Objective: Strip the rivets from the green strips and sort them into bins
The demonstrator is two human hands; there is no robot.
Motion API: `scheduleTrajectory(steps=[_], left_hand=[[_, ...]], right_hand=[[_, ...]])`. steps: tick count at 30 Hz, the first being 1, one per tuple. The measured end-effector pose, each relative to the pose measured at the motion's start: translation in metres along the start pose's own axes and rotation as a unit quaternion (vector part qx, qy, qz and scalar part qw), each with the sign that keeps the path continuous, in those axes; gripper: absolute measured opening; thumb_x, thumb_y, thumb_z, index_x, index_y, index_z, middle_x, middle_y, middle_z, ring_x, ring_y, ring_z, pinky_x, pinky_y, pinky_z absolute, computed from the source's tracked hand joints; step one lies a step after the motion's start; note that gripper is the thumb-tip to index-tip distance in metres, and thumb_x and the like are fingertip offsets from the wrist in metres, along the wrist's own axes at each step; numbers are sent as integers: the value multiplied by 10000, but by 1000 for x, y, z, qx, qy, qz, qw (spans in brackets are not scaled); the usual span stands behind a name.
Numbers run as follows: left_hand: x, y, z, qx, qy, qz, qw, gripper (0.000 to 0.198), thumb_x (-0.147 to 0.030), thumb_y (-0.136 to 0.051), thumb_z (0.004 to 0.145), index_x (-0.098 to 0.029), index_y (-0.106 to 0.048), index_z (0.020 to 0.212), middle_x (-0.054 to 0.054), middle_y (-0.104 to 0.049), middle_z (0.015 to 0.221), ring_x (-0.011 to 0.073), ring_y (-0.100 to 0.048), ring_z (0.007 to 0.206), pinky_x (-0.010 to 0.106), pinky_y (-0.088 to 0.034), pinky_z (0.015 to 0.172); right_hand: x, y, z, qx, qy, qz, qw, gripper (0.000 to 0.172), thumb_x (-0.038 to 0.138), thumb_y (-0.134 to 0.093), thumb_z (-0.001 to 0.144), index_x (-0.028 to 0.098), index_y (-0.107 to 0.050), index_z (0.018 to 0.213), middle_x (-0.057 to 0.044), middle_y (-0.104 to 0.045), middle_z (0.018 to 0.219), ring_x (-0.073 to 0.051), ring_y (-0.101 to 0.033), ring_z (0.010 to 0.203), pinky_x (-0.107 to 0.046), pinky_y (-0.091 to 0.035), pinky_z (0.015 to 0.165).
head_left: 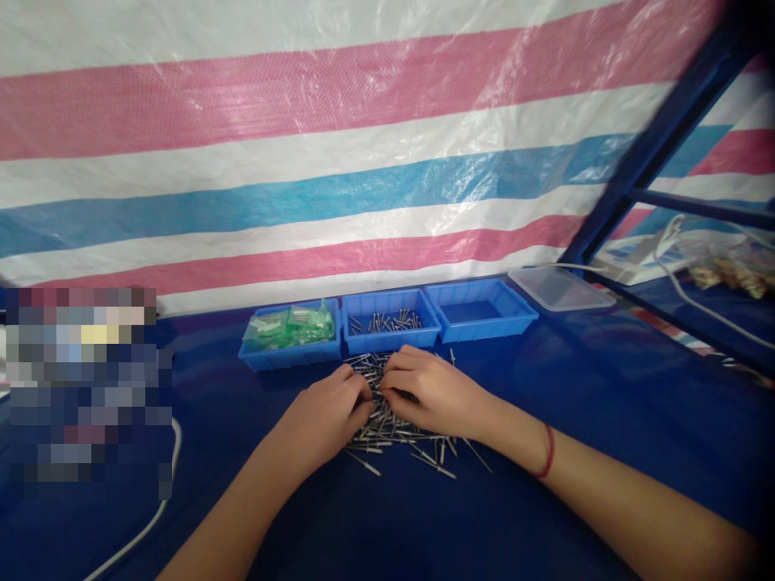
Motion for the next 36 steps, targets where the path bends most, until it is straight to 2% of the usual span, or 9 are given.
scheduleTrajectory(steps=[8,11,14,18,21,25,29,36], left_hand=[[6,-4,-1,18,5,-64,998,166,-259,-441,894,-190,-584,845,37,-549,920,182,-582,840,306,-450,795],[9,1,1,-16,3,-92,996,164,-270,-440,895,-190,-574,843,32,-547,906,181,-567,835,305,-437,780],[9,7,4,-76,6,-152,985,159,-280,-434,902,-189,-559,860,20,-563,884,173,-557,820,292,-426,759],[3,2,8,-123,21,-272,954,149,-313,-471,896,-189,-553,884,-13,-581,794,145,-551,730,258,-422,699],[-2,-8,11,-135,28,-374,917,176,-348,-520,873,-178,-565,877,-10,-592,797,140,-559,724,244,-433,673],[-3,-15,13,-163,51,-464,869,174,-336,-590,827,-165,-576,860,-1,-601,812,135,-570,718,238,-450,668],[-2,-16,15,-193,47,-471,860,174,-331,-620,811,-168,-586,862,-5,-599,804,122,-556,698,226,-433,653],[-1,-19,15,-206,34,-458,864,149,-300,-629,809,-187,-559,875,-24,-584,793,99,-536,649,216,-402,607]], right_hand=[[1,0,1,-11,0,-5,1000,145,133,-534,848,161,-648,763,-48,-607,767,-160,-523,768,-295,-417,738],[0,2,1,-31,-20,-10,999,139,130,-540,842,165,-653,769,-50,-621,777,-169,-533,782,-308,-416,745],[-1,5,1,-86,-57,37,994,124,126,-548,835,170,-657,794,-42,-640,780,-166,-548,768,-313,-423,745],[-2,6,2,-159,-130,195,959,93,220,-587,840,182,-667,813,-16,-644,749,-133,-553,679,-269,-440,650],[-3,3,2,-174,-171,288,926,137,287,-596,839,180,-672,801,-11,-640,730,-120,-535,625,-249,-420,570],[-4,-1,2,-188,-207,362,889,158,322,-623,815,172,-671,801,-17,-648,732,-131,-545,642,-269,-436,600],[-3,-2,1,-198,-225,387,872,165,335,-661,780,171,-669,787,-16,-647,726,-134,-546,638,-278,-441,608],[-4,-1,0,-204,-193,380,882,151,323,-638,813,186,-698,838,-37,-683,810,-155,-592,717,-304,-465,664]])
Point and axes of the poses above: each hand's wrist, its own z-axis towards the middle knuckle, its own y-axis out of the back of the hand, x = y × z, the point moved 2 cm from there along z, towards the middle knuckle
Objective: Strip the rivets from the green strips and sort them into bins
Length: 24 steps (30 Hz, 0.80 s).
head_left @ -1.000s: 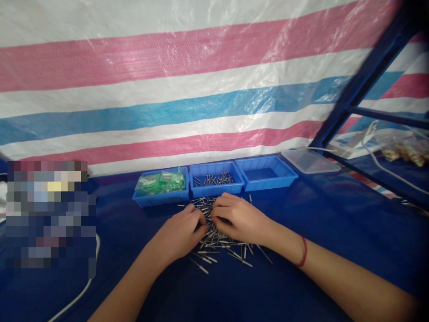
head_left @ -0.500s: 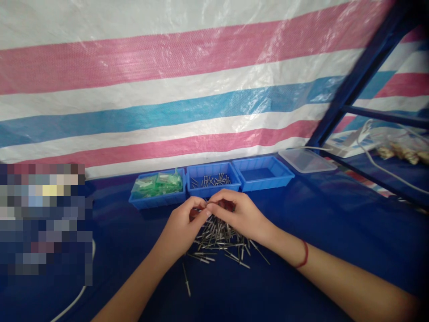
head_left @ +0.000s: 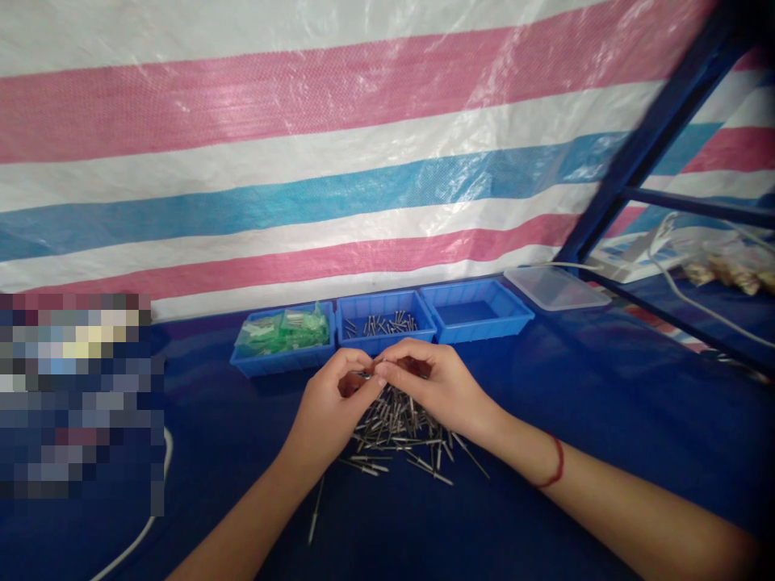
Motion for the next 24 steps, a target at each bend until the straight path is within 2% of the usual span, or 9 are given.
scheduleTrajectory(steps=[5,13,16,19,21,24], left_hand=[[-4,2,1,-25,-25,15,999,137,-281,-632,807,-202,-557,890,-17,-603,830,107,-569,665,233,-424,631],[-10,6,1,-73,-80,34,994,166,-220,-624,797,-223,-540,940,-21,-606,864,88,-558,626,228,-443,633],[-12,7,0,-75,-84,38,993,176,-231,-621,800,-220,-541,957,-14,-616,860,93,-561,630,230,-450,639],[-13,9,0,-63,-78,43,994,243,-253,-619,809,-222,-531,1033,-4,-622,894,104,-581,666,241,-462,670],[-15,12,1,-61,-78,59,993,300,-270,-609,823,-225,-513,1103,9,-625,942,111,-590,694,251,-466,692],[-20,18,2,-76,-80,93,989,297,-299,-564,860,-216,-513,1140,28,-631,972,120,-588,718,260,-465,699]], right_hand=[[5,2,0,1,27,-19,999,147,306,-623,833,204,-712,890,-47,-682,859,-162,-602,757,-314,-461,670],[8,5,2,-11,73,-73,995,132,226,-608,840,210,-713,918,-36,-661,830,-129,-551,672,-267,-430,578],[9,5,2,1,81,-91,992,142,224,-594,848,214,-716,918,-41,-659,845,-138,-577,705,-278,-461,616],[11,7,3,15,113,-136,984,166,236,-560,874,212,-716,926,-50,-661,880,-158,-606,793,-309,-483,717],[12,13,5,-10,134,-184,974,181,247,-543,888,201,-711,935,-58,-663,898,-171,-607,842,-327,-476,773],[6,27,11,-91,131,-283,946,211,272,-516,904,186,-706,934,-72,-667,901,-197,-602,863,-354,-456,791]])
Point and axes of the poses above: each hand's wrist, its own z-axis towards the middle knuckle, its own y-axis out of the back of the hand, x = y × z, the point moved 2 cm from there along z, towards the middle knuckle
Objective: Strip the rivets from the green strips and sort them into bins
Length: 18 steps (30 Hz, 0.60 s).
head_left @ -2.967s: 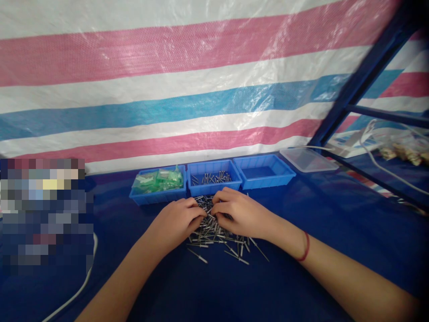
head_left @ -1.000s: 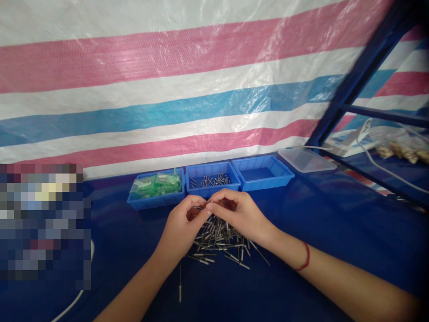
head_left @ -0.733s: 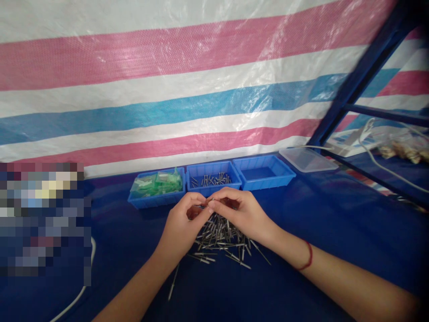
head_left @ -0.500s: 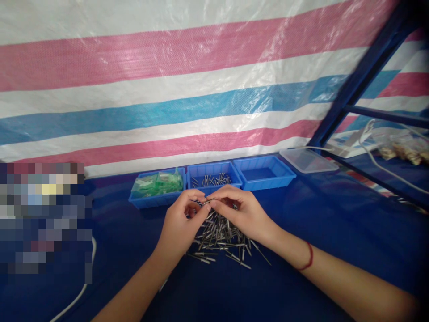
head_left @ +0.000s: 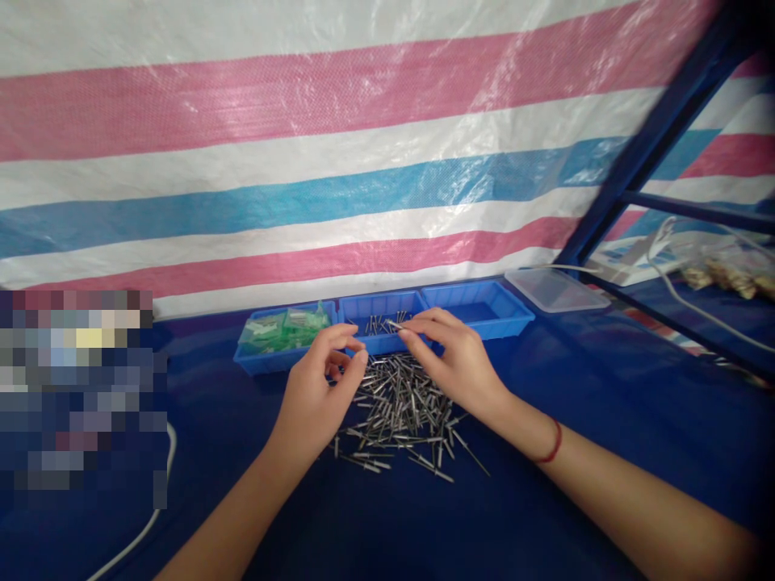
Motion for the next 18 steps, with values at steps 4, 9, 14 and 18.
scheduleTrajectory(steps=[4,9,14,18], left_hand=[[-6,10,3,-5,-3,33,999,266,-305,-507,893,-203,-525,1137,32,-643,943,122,-576,701,253,-462,666],[-11,21,6,84,-52,187,977,205,-268,-454,908,-208,-583,1056,24,-649,906,140,-586,706,272,-455,676],[-4,16,-1,223,-118,301,920,338,-144,-383,894,-230,-592,1145,54,-598,1113,196,-595,967,333,-460,869],[1,6,-7,278,-124,337,891,395,-91,-395,849,-231,-615,1145,52,-560,1210,207,-584,1023,331,-450,928]], right_hand=[[-21,7,7,-25,-35,-166,985,240,318,-523,894,174,-709,944,-96,-661,867,-236,-591,838,-389,-430,775],[-13,13,9,22,1,-174,985,231,274,-494,896,145,-686,903,-72,-627,776,-203,-565,761,-345,-424,748],[11,4,-1,233,75,-95,965,181,214,-484,881,175,-659,854,-23,-597,744,-135,-552,662,-267,-386,622],[15,-4,-8,295,85,-112,945,136,235,-539,852,189,-662,884,-20,-586,773,-118,-530,630,-258,-333,568]])
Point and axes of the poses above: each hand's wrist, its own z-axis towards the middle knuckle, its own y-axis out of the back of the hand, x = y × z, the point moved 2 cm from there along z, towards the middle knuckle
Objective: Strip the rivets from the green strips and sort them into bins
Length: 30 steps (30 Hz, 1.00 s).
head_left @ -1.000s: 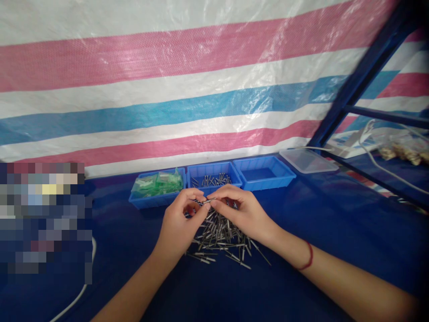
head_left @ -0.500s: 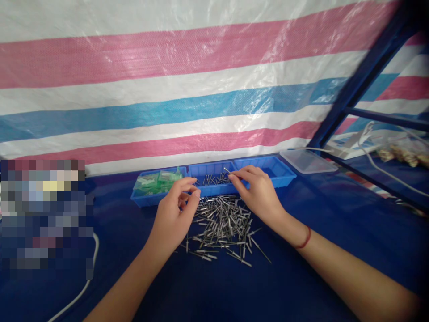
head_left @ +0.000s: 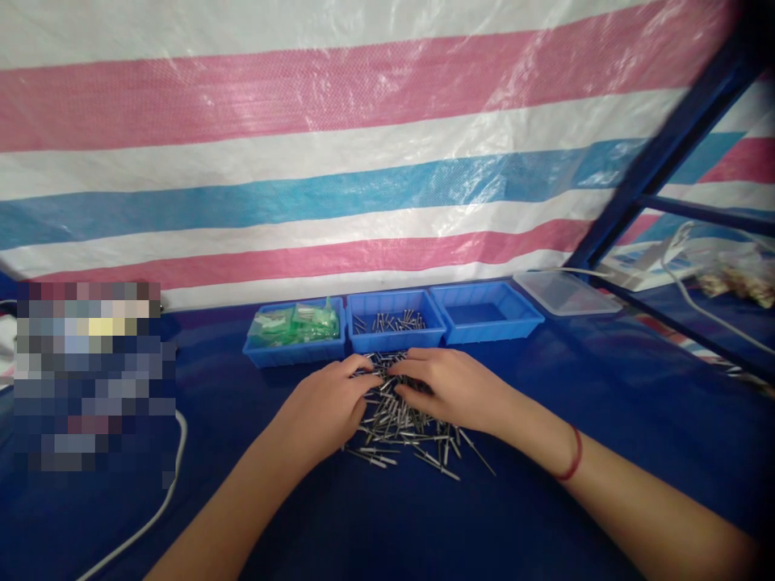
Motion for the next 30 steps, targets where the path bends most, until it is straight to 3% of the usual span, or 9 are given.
scheduleTrajectory(steps=[6,11,16,20,26,30], left_hand=[[0,2,1,25,29,30,999,244,-140,-415,853,-178,-648,917,63,-614,1014,211,-616,881,330,-481,816],[2,3,2,13,56,24,998,256,-158,-411,862,-197,-608,1021,54,-612,954,203,-613,862,307,-474,776],[8,5,1,14,66,9,998,187,-231,-480,849,-210,-619,972,46,-609,945,211,-609,841,309,-469,749],[14,6,-2,6,75,0,997,207,-253,-504,834,-215,-620,1000,48,-604,970,210,-606,845,308,-463,763],[17,10,-3,16,82,-34,996,230,-251,-487,849,-215,-638,1020,50,-622,977,195,-621,797,297,-463,743],[15,27,-18,-8,124,-36,992,324,-337,-481,872,-216,-597,1149,72,-628,1065,212,-626,827,313,-469,755]], right_hand=[[1,-2,1,7,-12,-23,1000,165,198,-493,868,184,-657,867,-24,-572,785,-131,-534,674,-267,-344,592],[3,-7,1,-16,20,-44,999,181,187,-506,864,171,-657,962,-62,-572,884,-181,-540,825,-299,-398,699],[3,-9,1,-13,19,-40,999,153,176,-508,850,164,-660,835,-60,-570,874,-173,-530,810,-299,-399,714],[1,-3,0,-22,0,-45,999,104,204,-549,800,166,-636,842,-49,-569,839,-174,-529,785,-304,-391,706],[0,8,-13,22,-12,-26,999,390,391,-666,715,195,-620,1048,-63,-577,948,-203,-567,802,-311,-422,659],[1,11,-20,62,0,-5,998,455,325,-707,691,221,-604,1122,-82,-551,1052,-231,-570,891,-319,-455,683]])
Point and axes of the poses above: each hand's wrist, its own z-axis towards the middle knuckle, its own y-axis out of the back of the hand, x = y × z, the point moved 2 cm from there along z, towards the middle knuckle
